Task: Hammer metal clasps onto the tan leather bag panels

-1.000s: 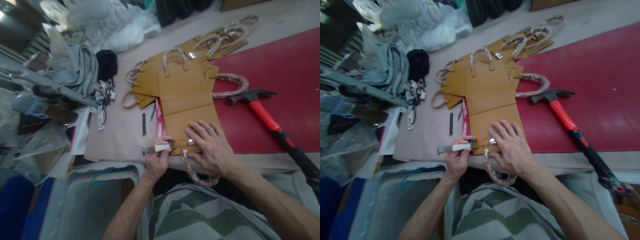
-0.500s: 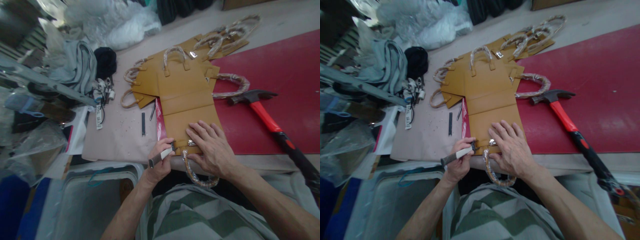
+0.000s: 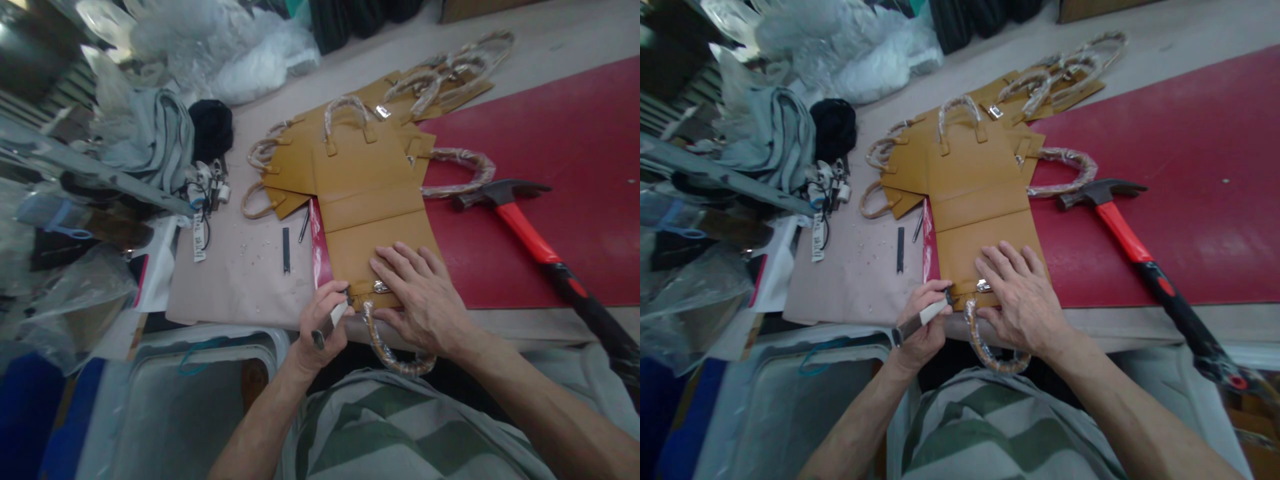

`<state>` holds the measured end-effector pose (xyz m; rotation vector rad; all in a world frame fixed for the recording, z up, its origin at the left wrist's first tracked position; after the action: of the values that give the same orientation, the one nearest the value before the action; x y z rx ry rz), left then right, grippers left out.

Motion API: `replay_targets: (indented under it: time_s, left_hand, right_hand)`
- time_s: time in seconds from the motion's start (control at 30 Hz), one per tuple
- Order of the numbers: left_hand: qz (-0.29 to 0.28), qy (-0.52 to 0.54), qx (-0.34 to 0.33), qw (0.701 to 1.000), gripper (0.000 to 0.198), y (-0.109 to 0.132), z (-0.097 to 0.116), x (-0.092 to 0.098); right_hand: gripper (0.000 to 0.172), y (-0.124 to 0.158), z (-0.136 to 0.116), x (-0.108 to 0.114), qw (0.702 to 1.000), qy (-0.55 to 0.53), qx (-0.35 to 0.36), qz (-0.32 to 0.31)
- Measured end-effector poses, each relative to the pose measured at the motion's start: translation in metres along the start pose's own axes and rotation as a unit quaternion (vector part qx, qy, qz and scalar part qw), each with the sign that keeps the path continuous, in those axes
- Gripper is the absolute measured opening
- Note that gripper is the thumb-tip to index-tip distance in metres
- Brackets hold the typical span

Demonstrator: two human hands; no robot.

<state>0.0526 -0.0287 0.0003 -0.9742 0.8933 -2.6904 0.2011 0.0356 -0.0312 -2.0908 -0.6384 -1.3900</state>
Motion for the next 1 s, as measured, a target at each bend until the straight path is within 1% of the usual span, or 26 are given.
replay_targets:
  time_s: [0.13, 0.33, 0.47, 0.63, 0.83, 1.0]
  left_hand:
    - [0.030, -0.009, 0.008, 0.999, 0.009, 0.0002, -0.0030, 0.0029]
    - [0.005, 0.002, -0.008, 1.000, 0.015, -0.0002, 0.0045, 0.0017]
    - [0.021, 0.003, -0.006, 1.000, 0.013, 0.0027, 0.0068, 0.0024]
    - [0.032, -0.001, 0.007, 0.999, 0.008, 0.0057, 0.0026, 0.0013]
    - [0.040, -0.012, 0.001, 0.999, 0.007, 0.0041, 0.0040, 0.0012]
    - [0.049, -0.022, -0.004, 0.999, 0.010, 0.0036, 0.0062, 0.0016]
  right_hand:
    - [0.071, -0.0007, 0.0002, 0.0011, 1.000, -0.009, -0.007, 0.002]
    - [0.068, 0.0004, -0.0014, 0.0014, 1.000, 0.007, 0.007, 0.012]
    - [0.068, 0.0003, -0.0006, 0.0015, 1.000, 0.001, 0.003, 0.010]
    - [0.071, -0.0001, -0.0004, 0.0018, 1.000, -0.011, -0.001, 0.009]
    - [0.069, 0.0009, -0.0011, 0.0018, 1.000, -0.004, 0.003, 0.009]
    - [0.074, 0.0013, 0.0011, 0.0000, 1.000, -0.013, -0.004, 0.006]
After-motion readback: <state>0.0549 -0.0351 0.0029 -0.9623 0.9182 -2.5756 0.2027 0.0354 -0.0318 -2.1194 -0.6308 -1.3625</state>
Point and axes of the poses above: each hand's wrist, its own y-axis away from the middle knuckle, its own x-axis out of the back of the hand, z = x × y, the point moved 9 cm from there along -y, towards the middle knuckle, and after that the axes turned 3 degrees about x, right-handed, at the moved point
